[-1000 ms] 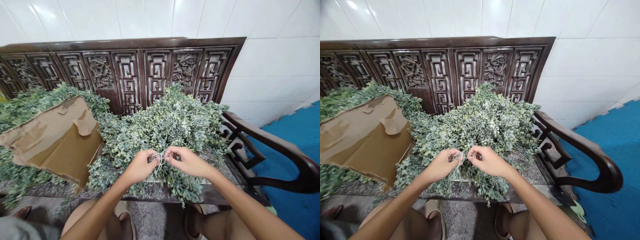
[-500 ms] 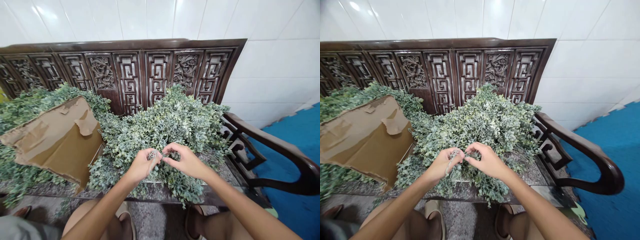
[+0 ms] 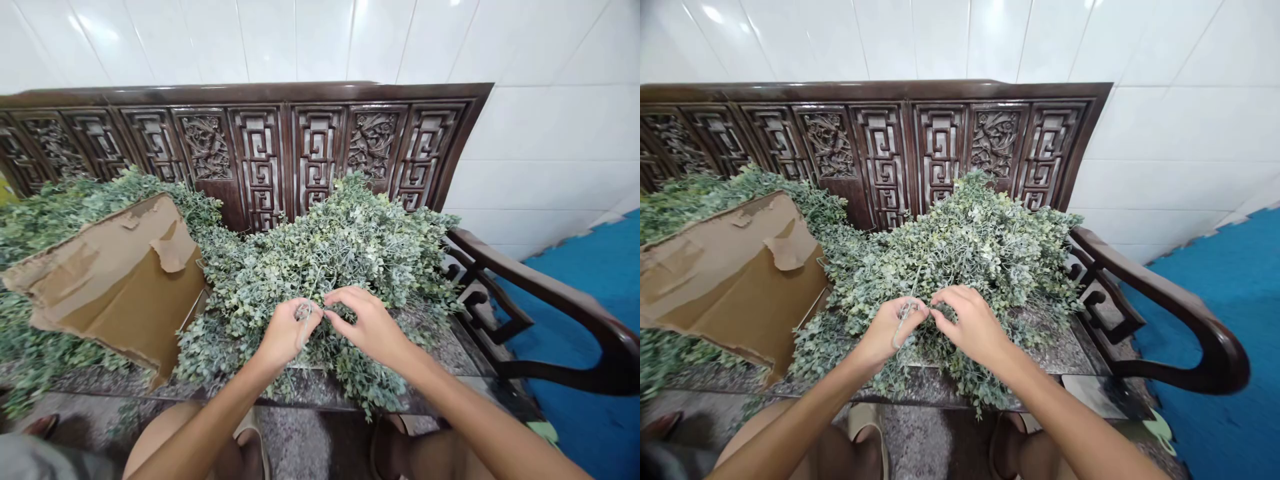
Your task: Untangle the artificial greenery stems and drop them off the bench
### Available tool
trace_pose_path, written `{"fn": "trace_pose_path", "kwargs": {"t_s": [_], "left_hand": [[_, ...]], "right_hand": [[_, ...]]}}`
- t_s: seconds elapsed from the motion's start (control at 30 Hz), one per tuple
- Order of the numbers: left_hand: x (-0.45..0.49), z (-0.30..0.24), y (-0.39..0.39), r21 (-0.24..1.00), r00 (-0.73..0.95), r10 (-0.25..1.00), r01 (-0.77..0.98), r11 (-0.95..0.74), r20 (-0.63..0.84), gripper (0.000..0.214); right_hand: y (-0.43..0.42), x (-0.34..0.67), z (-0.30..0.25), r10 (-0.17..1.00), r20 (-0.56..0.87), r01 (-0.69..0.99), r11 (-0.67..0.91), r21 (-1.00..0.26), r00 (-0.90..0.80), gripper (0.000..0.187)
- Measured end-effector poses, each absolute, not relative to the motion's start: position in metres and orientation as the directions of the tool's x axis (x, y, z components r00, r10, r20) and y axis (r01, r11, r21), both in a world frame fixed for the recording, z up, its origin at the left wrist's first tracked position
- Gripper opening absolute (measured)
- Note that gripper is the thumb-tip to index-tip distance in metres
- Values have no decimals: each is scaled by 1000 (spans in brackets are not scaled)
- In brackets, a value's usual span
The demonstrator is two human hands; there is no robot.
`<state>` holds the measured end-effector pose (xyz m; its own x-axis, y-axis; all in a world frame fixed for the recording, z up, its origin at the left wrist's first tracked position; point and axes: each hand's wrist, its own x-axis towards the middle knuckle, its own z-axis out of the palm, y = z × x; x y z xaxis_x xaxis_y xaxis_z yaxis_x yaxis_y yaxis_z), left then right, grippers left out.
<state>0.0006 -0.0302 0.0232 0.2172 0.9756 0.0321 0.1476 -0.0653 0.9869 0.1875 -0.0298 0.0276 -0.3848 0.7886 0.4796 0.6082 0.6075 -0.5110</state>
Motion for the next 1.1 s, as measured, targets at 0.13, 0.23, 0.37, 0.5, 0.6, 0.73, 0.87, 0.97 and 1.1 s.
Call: {"fn": "trace_pose_path", "kwargs": {"t_s": [0.13,0.23,0.37,0.5,0.6,0.73,0.87,0.97,1.1], "left_hand": [[0,22,-31,980,190,978,158,-118,87,29],[1,21,-31,985,190,978,132,-109,83,28],[1,17,-30,989,198,978,119,-92,68,29],[-1,13,-31,986,214,975,137,-94,63,29],[-2,13,-32,981,232,969,151,-124,87,28],[0,16,-33,975,243,965,173,-139,95,28],[2,17,-33,984,266,961,134,-120,81,29],[2,16,-34,987,261,963,121,-103,69,34],[5,13,-34,977,175,981,179,-118,87,36]], "right_hand": [[-34,182,27,790,524,647,585,-489,-318,7],[-35,178,25,820,477,589,563,-579,-315,11],[-34,174,23,872,378,517,489,-703,-311,17],[-31,176,23,915,277,443,387,-809,-295,18],[-28,178,23,928,207,352,315,-882,-310,19],[-25,182,24,930,191,349,300,-888,-314,18],[-26,184,27,897,302,434,423,-795,-322,23],[-28,183,27,886,423,541,454,-708,-191,26],[-29,180,25,944,274,504,331,-798,-186,20]]}}
